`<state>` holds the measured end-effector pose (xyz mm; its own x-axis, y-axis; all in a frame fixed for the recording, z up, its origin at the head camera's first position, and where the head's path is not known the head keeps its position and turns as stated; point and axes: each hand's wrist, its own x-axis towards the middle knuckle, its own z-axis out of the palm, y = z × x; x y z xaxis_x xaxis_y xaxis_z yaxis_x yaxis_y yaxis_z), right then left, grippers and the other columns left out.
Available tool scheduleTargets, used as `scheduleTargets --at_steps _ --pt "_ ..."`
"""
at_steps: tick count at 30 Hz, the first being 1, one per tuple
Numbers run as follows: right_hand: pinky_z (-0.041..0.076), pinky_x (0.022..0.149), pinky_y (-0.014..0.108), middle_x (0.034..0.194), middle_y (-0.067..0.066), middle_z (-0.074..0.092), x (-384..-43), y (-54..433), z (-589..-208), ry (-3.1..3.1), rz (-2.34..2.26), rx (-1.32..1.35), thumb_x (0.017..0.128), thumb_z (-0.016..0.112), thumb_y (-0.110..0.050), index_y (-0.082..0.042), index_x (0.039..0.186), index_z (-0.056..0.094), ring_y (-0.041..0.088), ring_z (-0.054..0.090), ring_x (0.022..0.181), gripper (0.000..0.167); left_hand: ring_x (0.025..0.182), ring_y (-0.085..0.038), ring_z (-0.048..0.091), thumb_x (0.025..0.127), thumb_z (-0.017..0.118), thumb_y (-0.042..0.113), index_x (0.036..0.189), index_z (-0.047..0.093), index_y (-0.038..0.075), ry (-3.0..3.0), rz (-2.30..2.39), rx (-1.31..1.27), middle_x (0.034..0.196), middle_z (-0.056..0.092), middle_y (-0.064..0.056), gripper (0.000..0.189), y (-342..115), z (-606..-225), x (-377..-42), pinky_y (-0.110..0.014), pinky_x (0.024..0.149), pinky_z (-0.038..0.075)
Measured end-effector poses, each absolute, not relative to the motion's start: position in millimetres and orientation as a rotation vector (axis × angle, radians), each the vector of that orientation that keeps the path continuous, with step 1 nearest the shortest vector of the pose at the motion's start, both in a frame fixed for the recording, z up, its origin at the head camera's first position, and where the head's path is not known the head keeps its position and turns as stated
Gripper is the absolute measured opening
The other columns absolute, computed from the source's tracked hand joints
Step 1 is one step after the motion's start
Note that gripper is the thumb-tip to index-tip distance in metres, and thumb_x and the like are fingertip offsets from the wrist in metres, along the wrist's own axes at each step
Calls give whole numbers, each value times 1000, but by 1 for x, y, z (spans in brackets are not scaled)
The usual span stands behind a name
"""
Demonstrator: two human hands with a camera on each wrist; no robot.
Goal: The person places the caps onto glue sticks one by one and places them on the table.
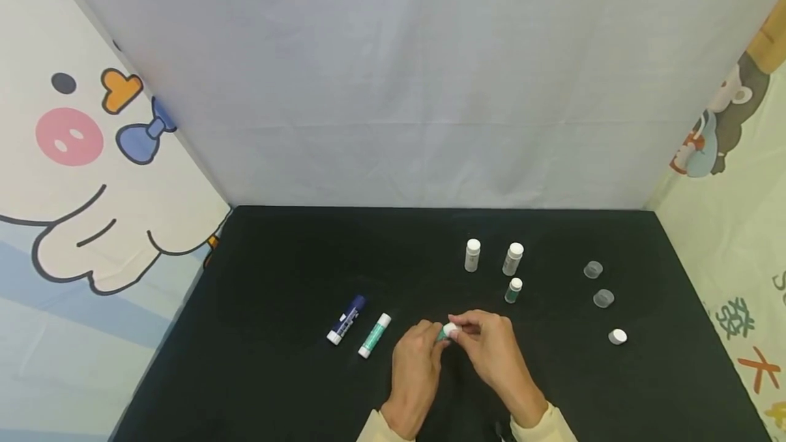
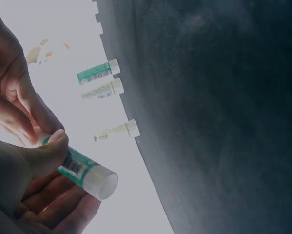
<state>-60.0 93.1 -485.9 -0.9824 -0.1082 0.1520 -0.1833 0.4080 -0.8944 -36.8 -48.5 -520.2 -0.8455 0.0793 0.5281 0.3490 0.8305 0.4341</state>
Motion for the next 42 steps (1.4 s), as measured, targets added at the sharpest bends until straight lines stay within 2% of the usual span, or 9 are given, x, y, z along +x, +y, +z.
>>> scheduleTargets --at_steps 19,33,42 --pt "63 71 29 93 15 80 -58 93 -484 -2637 1618 235 85 80 11 4 99 80 25 80 81 16 66 -16 62 74 90 7 86 74 8 -2500 -676 -338 77 64 1 20 -48 -520 -38 -29 58 47" --pt "63 73 31 99 18 79 -59 89 -489 -2626 1647 253 88 78 10 5 103 79 26 80 85 16 69 -15 64 76 91 7 86 74 9 -2569 -657 -281 78 63 1 20 -51 -516 -36 -29 58 50" --pt "63 75 31 103 20 78 -62 79 -495 -2591 1681 264 89 76 11 7 104 78 29 79 89 17 70 -20 66 77 91 8 88 75 8 -2637 -574 -207 79 65 -1 20 -54 -514 -36 -34 56 51"
